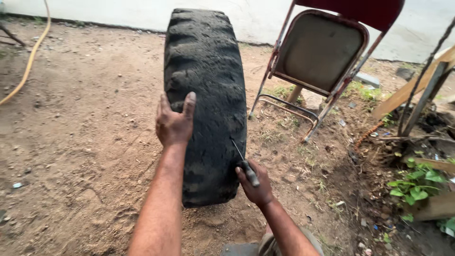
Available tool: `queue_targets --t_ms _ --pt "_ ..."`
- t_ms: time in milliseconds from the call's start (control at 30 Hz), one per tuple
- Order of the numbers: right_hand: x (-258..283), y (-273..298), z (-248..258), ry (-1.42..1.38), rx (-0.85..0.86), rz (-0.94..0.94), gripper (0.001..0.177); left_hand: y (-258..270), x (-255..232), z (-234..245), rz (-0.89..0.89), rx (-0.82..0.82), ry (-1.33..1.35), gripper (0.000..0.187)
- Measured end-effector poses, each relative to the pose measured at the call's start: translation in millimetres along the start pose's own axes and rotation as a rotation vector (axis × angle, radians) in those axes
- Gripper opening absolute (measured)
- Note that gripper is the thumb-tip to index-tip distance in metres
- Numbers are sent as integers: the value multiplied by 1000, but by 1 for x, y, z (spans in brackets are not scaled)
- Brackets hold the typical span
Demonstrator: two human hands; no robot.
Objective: The person uses a thin metal tool to scrape and probe a large, worn tire. The person holds the tire steady with one hand while using the tool to work on the tread surface.
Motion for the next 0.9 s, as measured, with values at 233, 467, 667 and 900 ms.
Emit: queue_targets --t_ms 233,467,667,900 --pt "-17 5 -1 82 238 43 24 13 22 6 -12 16 36 120" --pt "-14 13 -4 213 252 234 25 23 30 14 -28 -5 53 118" --pt "13 27 5 236 112 211 20 33 36 8 -23 -2 49 117" --pt "16 44 11 140 119 -72 20 43 42 0 -24 -51 19 115"
Point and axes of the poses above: each hand's wrist, its own y-axis away from the middle knuckle, its own z-axis out of the back of the hand, x = y × z, the point moved 7 cm from there along -y, towards the middle knuckle, and after that the axes turned 8 degrees about z, right-handed, at the moved point
